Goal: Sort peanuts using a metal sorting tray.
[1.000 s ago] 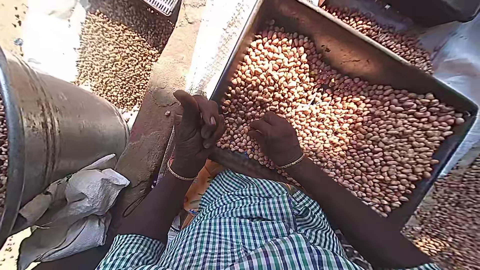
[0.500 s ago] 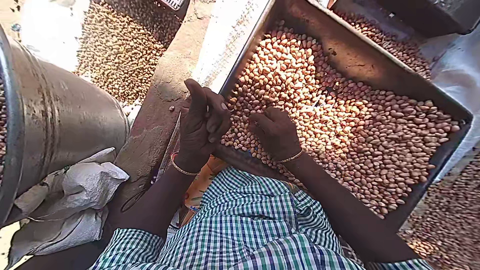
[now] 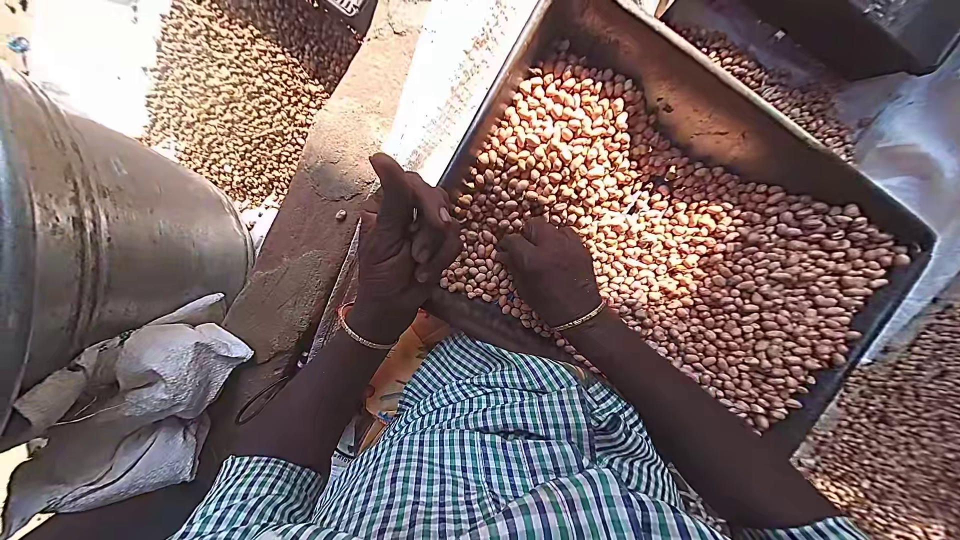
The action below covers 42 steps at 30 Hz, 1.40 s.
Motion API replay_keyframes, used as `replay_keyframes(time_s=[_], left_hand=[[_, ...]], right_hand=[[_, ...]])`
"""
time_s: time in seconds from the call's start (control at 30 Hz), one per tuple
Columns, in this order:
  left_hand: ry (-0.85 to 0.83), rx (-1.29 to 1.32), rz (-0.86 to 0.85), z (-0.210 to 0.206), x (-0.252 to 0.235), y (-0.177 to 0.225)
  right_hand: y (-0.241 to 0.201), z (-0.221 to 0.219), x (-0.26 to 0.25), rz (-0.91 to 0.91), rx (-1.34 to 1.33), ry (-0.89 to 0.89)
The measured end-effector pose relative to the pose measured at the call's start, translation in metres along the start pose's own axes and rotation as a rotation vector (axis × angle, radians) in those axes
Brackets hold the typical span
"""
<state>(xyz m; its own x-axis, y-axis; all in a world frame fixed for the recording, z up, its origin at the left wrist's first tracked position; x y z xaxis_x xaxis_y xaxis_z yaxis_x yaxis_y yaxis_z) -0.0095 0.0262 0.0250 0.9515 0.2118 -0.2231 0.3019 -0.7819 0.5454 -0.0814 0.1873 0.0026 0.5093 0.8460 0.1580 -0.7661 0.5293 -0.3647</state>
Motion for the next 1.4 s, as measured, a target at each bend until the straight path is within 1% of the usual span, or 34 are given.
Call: replay_keyframes(time_s=[0.03, 0.07, 0.1, 0.17, 0.2, 0.23, 0.27, 0.3, 0.37, 0.4, 0.43, 0.5, 0.53, 0.6, 0.63, 0.67, 0.73, 0.77, 0.8, 0.83, 0.87, 0.93, 0.97, 1.03, 1.13, 1.2, 1.27, 1.3, 1.33, 1.37, 1.4], left_hand=[[0.007, 0.000, -0.003, 0.000, 0.000, 0.000], [0.015, -0.001, -0.003, -0.001, -0.001, -0.001], [0.013, -0.004, 0.001, -0.001, -0.001, -0.001], [-0.007, -0.006, 0.001, 0.000, -0.001, 0.001], [-0.005, -0.013, 0.001, 0.000, 0.000, 0.001], [-0.009, -0.011, 0.009, 0.000, 0.000, 0.001], [-0.022, -0.005, 0.018, 0.000, -0.001, 0.000], [-0.025, -0.008, 0.022, -0.001, -0.002, -0.001], [-0.024, -0.013, 0.023, -0.002, -0.002, -0.001], [-0.021, -0.014, 0.015, -0.001, -0.001, -0.001], [-0.017, -0.015, 0.007, -0.001, -0.001, 0.000], [-0.015, -0.022, 0.003, -0.001, 0.000, 0.000], [-0.032, -0.020, 0.006, -0.001, 0.000, 0.000], [-0.078, -0.045, 0.060, 0.001, -0.001, -0.001], [-0.087, -0.072, 0.146, 0.001, 0.000, 0.000], [-0.073, -0.097, 0.282, 0.000, 0.000, -0.001], [-0.018, -0.101, 0.597, -0.006, -0.006, -0.005], [-0.010, -0.055, 0.677, -0.006, -0.010, -0.007], [-0.029, 0.009, 0.700, -0.003, -0.012, -0.006], [-0.060, 0.056, 0.683, 0.001, -0.012, -0.004], [-0.080, 0.085, 0.626, 0.006, -0.012, -0.002], [-0.093, 0.127, 0.494, 0.009, -0.009, -0.001], [-0.101, 0.146, 0.435, 0.009, -0.009, -0.002], [-0.108, 0.178, 0.333, 0.009, -0.010, -0.003], [-0.091, 0.183, 0.265, 0.010, -0.008, -0.001], [-0.095, 0.149, 0.253, 0.010, -0.007, 0.000], [-0.090, 0.139, 0.214, 0.009, -0.006, 0.000], [-0.083, 0.148, 0.173, 0.008, -0.006, -0.001], [-0.074, 0.170, 0.123, 0.007, -0.006, 0.000], [-0.061, 0.189, 0.068, 0.008, -0.004, 0.002], [-0.037, 0.204, 0.013, 0.008, -0.002, 0.004]], right_hand=[[0.000, 0.006, 0.000, -0.012, -0.059, -0.053], [0.007, 0.012, 0.001, -0.005, -0.202, -0.069], [0.019, 0.016, 0.005, 0.007, -0.438, -0.042], [0.045, 0.020, 0.012, -0.001, -1.101, 0.074], [0.052, 0.021, 0.016, -0.020, -1.307, 0.117], [0.057, 0.021, 0.021, -0.043, -1.351, 0.123], [0.057, 0.022, 0.024, -0.087, -1.271, 0.124], [0.051, 0.023, 0.025, -0.145, -1.083, 0.100], [0.029, 0.022, 0.024, -0.202, -0.576, -0.003], [0.019, 0.018, 0.022, -0.198, -0.384, -0.037], [0.013, 0.014, 0.020, -0.204, -0.284, -0.072], [0.013, 0.015, 0.019, -0.226, -0.298, -0.086], [0.019, 0.019, 0.021, -0.219, -0.365, -0.030], [0.030, 0.033, 0.023, -0.228, -0.648, 0.163], [0.026, 0.043, 0.023, -0.191, -0.736, 0.253], [0.015, 0.053, 0.022, -0.117, -0.749, 0.301], [-0.014, 0.069, 0.016, 0.031, -0.607, 0.288], [-0.025, 0.073, 0.011, 0.072, -0.518, 0.275], [-0.028, 0.074, 0.007, 0.079, -0.455, 0.280], [-0.024, 0.071, 0.002, 0.053, -0.411, 0.310], [-0.015, 0.066, -0.001, 0.011, -0.378, 0.324], [0.004, 0.047, -0.004, -0.051, -0.331, 0.230], [0.009, 0.035, -0.004, -0.052, -0.307, 0.173], [0.009, 0.015, -0.006, -0.019, -0.181, 0.123], [0.000, -0.006, -0.011, -0.010, 0.051, 0.121], [-0.005, -0.006, -0.015, -0.020, 0.104, 0.127], [0.001, -0.003, -0.013, 0.001, 0.010, 0.110], [0.008, 0.002, -0.011, 0.001, -0.132, 0.103], [0.014, 0.012, -0.007, -0.025, -0.333, 0.065], [0.018, 0.024, -0.004, -0.078, -0.523, -0.024], [0.022, 0.035, -0.001, -0.115, -0.643, -0.141]])
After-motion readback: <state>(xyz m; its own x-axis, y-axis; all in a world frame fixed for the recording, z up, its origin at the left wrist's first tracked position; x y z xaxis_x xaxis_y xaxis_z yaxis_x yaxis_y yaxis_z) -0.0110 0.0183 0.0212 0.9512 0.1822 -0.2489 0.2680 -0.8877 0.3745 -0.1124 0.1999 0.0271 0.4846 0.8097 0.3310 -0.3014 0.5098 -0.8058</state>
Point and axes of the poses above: each hand's wrist, its own x-axis away from the middle knuckle, its own z-axis out of the back of the hand, y = z × x, the point moved 1 cm from there along -x, towards the middle knuckle, and after that the axes turned 12 degrees about -y, right-handed, at the moved point
